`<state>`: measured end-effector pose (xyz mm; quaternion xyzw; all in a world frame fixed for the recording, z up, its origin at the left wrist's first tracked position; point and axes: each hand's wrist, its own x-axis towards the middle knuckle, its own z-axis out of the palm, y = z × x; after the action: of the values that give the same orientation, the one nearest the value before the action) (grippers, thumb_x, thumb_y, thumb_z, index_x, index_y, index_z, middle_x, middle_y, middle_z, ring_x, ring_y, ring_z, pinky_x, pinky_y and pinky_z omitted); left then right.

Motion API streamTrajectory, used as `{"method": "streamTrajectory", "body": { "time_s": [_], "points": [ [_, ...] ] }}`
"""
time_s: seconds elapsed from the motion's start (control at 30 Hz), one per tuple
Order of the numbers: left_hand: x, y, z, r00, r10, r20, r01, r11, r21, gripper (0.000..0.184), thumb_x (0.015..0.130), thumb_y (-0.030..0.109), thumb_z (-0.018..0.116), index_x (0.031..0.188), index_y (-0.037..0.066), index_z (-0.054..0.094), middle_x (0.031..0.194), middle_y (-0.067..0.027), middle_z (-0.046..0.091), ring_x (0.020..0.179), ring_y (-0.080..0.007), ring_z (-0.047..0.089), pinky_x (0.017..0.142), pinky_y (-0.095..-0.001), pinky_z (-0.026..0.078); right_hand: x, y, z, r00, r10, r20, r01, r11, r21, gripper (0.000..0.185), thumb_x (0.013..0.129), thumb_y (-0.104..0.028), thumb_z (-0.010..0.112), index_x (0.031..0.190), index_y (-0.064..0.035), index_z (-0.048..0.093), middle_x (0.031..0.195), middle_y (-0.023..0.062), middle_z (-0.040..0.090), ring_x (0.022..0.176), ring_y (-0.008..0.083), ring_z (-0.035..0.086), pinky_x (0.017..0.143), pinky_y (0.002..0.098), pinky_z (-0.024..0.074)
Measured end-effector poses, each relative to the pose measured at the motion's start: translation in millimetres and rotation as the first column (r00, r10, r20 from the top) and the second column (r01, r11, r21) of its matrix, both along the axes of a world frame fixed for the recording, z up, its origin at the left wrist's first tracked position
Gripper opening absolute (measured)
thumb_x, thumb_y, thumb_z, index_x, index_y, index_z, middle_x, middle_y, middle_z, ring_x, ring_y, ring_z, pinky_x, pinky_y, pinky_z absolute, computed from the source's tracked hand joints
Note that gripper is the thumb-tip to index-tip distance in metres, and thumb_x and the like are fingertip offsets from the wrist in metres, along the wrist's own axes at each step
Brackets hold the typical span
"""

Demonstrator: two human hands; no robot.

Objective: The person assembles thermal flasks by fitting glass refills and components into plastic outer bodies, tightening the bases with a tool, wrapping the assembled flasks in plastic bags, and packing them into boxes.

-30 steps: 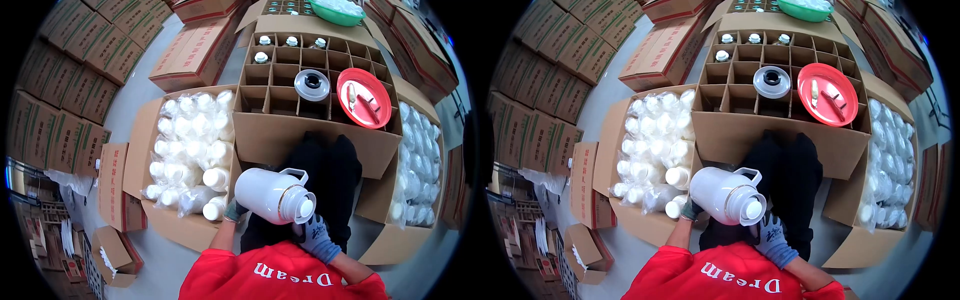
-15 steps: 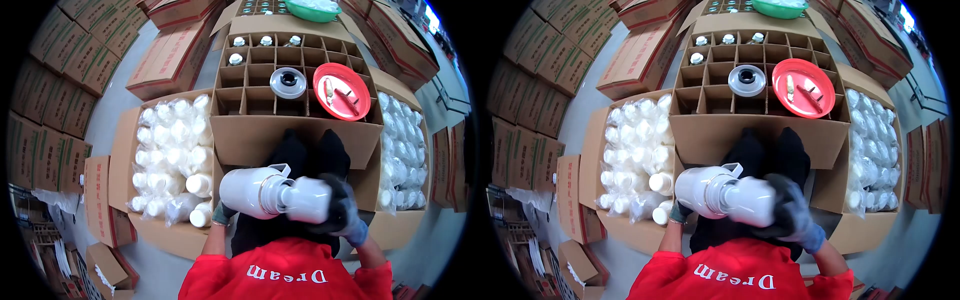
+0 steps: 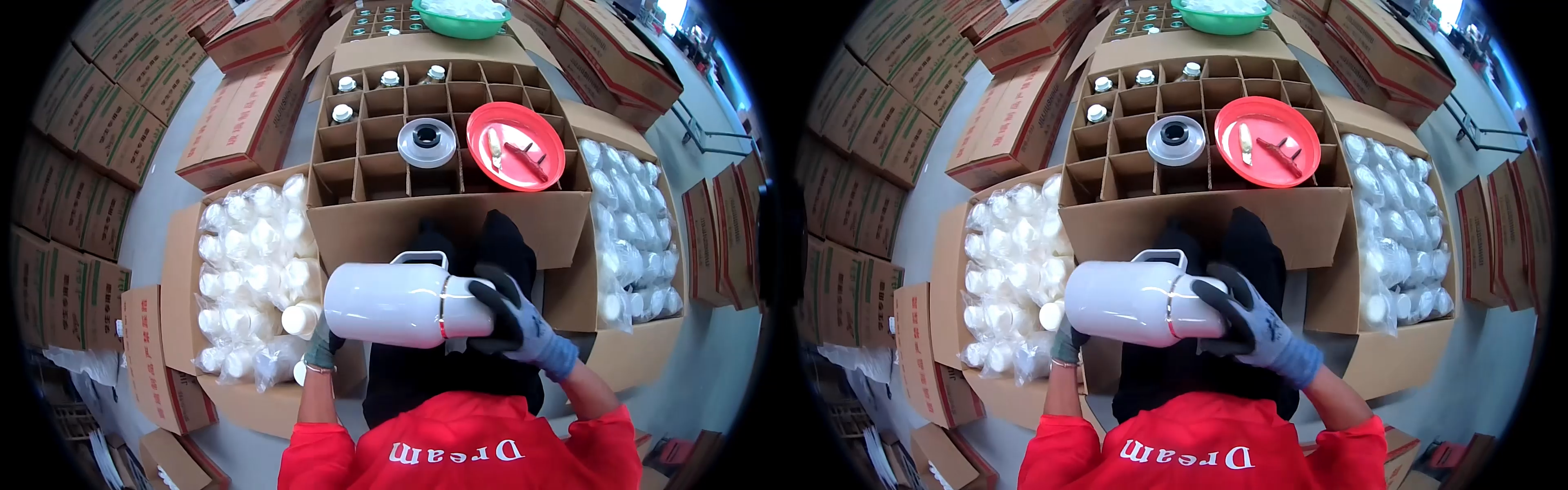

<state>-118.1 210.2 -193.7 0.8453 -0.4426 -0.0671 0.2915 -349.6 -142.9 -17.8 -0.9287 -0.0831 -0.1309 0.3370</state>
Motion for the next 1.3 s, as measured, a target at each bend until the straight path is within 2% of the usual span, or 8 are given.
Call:
{"method": "streamTrajectory", "body": {
  "time_s": [0.13,0.27,0.4,0.83,0.93,1.0,1.17,1.3],
  "points": [
    [29,-75,144,0.852,-0.111,-0.511,0.000,0.977,-0.211,0.046,0.080,0.018,0.071,0.121,0.001,0.060,0.114,-0.0167,0.065,0.105,-0.0325,0.063,0.093,-0.0396,0.049,-14,24,-20,0.934,-0.065,-0.350,0.245,0.832,0.497,0.100,0.066,-0.034,0.087,0.146,-0.0046,0.034,0.136,0.0236,0.046,0.124,0.0398,0.049,0.103,0.0417,0.0426],
    [9,-166,213,0.855,-0.445,-0.268,0.442,0.894,-0.075,0.043,0.081,0.022,0.070,0.116,-0.001,0.062,0.107,-0.0199,0.066,0.097,-0.0272,0.067,0.087,-0.0361,0.052,-8,8,-11,0.573,-0.010,-0.819,-0.086,0.994,-0.072,0.052,0.077,-0.031,0.074,0.117,-0.0051,0.054,0.110,0.0234,0.062,0.095,0.0393,0.064,0.082,0.0461,0.0518],
    [-50,-221,169,0.678,-0.658,-0.327,0.697,0.434,0.571,0.037,0.086,0.027,0.057,0.108,-0.001,0.061,0.108,-0.0212,0.065,0.101,-0.0322,0.065,0.088,-0.0377,0.052,27,-28,63,0.906,-0.277,-0.321,0.222,0.955,-0.199,0.029,0.080,-0.025,0.069,0.102,-0.0085,0.059,0.085,0.0164,0.064,0.082,0.0368,0.064,0.071,0.0445,0.0511],
    [-23,-229,160,0.382,-0.856,-0.348,0.915,0.404,0.010,0.064,0.076,0.016,0.070,0.135,0.005,0.047,0.140,-0.0195,0.044,0.128,-0.0356,0.047,0.109,-0.0453,0.038,333,-162,-66,0.978,-0.038,-0.205,-0.039,0.932,-0.361,0.061,0.075,-0.011,0.071,0.132,-0.0275,0.053,0.129,0.0217,0.047,0.117,0.0442,0.050,0.098,0.0482,0.0470],
    [-9,-212,162,0.812,-0.584,-0.009,0.569,0.795,-0.207,0.065,0.081,0.017,0.070,0.140,0.008,0.044,0.139,-0.0162,0.047,0.129,-0.0327,0.048,0.108,-0.0443,0.040,307,-147,-43,1.000,0.020,-0.023,-0.026,0.965,-0.262,0.055,0.077,-0.012,0.070,0.128,-0.0231,0.054,0.122,0.0204,0.050,0.114,0.0441,0.051,0.095,0.0485,0.0476],
    [-2,-219,143,0.743,-0.158,-0.651,-0.380,0.700,-0.604,0.052,0.083,0.007,0.068,0.132,0.005,0.052,0.133,-0.0189,0.052,0.124,-0.0357,0.052,0.106,-0.0407,0.042,260,-120,-3,0.974,0.103,0.203,-0.053,0.970,-0.237,0.054,0.079,-0.015,0.070,0.131,-0.0163,0.052,0.122,0.0213,0.050,0.114,0.0443,0.051,0.093,0.0484,0.0478],
    [18,-239,159,0.537,-0.305,-0.786,-0.403,0.726,-0.557,0.054,0.092,0.019,0.062,0.140,0.001,0.044,0.141,-0.0181,0.047,0.130,-0.0290,0.046,0.108,-0.0363,0.038,181,-57,15,0.963,-0.077,0.259,0.073,0.997,0.022,0.062,0.082,-0.019,0.071,0.136,-0.0026,0.046,0.124,0.0221,0.051,0.105,0.0381,0.059,0.090,0.0391,0.0509],
    [11,-255,188,0.932,-0.079,0.354,0.278,0.783,-0.557,0.075,0.067,0.035,0.083,0.134,0.012,0.057,0.145,-0.0173,0.046,0.133,-0.0388,0.039,0.110,-0.0472,0.033,161,-54,-5,0.984,0.142,-0.109,0.136,-0.198,0.971,0.037,0.099,-0.017,0.055,0.134,-0.0074,0.051,0.125,0.0028,0.058,0.109,0.0122,0.057,0.092,0.0309,0.0514]
  ]
}}
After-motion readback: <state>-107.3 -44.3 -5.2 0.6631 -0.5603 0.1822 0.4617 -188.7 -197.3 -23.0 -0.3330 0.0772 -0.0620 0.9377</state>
